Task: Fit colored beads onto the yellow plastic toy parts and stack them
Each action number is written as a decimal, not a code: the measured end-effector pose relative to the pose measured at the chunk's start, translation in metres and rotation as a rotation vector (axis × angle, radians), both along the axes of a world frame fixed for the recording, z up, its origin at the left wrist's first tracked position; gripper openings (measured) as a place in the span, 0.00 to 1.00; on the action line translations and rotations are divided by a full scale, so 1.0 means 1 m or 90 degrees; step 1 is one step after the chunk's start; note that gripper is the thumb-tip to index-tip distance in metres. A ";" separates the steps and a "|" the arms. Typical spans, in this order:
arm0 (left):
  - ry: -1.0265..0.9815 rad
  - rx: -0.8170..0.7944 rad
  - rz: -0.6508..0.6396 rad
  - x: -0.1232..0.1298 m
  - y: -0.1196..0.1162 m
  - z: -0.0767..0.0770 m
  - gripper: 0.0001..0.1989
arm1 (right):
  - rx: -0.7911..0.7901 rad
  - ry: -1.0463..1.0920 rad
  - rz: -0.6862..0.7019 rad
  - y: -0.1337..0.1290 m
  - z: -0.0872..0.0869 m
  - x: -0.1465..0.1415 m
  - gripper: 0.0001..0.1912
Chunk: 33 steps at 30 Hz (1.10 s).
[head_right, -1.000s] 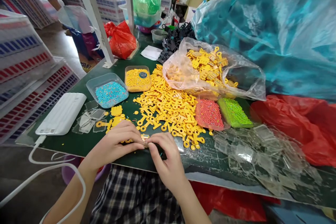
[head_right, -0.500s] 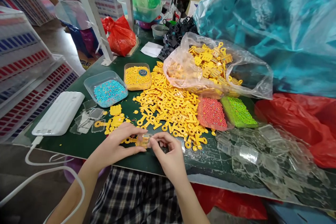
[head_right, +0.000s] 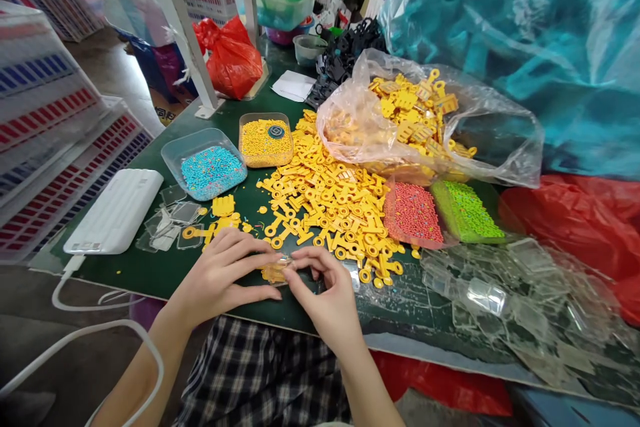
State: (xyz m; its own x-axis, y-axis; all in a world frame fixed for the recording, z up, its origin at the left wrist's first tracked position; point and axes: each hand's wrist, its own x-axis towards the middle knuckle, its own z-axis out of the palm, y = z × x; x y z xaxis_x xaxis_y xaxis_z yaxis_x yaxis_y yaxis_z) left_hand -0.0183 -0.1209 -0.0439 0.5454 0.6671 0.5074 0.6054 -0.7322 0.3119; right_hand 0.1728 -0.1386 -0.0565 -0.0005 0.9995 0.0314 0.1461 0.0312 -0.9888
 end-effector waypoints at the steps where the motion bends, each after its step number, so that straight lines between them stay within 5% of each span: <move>1: 0.002 0.011 -0.001 0.000 -0.001 -0.001 0.18 | 0.003 0.006 -0.010 0.000 0.001 0.000 0.13; 6: -0.012 0.069 0.017 0.000 -0.003 -0.003 0.16 | -0.007 0.045 -0.016 0.001 -0.001 -0.003 0.15; 9: -0.017 0.005 0.022 -0.002 -0.003 -0.003 0.14 | -0.006 0.026 -0.015 0.000 -0.004 -0.003 0.12; 13: 0.001 -0.140 0.043 -0.007 -0.001 -0.004 0.15 | 0.127 -0.147 -0.028 -0.001 -0.003 0.005 0.12; 17: 0.031 -0.202 0.057 -0.009 0.000 -0.007 0.16 | 0.250 -0.334 0.080 0.000 -0.001 0.018 0.16; 22: 0.049 -0.205 0.055 -0.008 0.000 -0.007 0.15 | 0.275 -0.427 0.151 0.001 -0.005 0.024 0.17; 33: 0.072 -0.206 0.063 -0.009 0.000 -0.007 0.18 | 0.306 -0.493 0.160 0.002 -0.008 0.023 0.15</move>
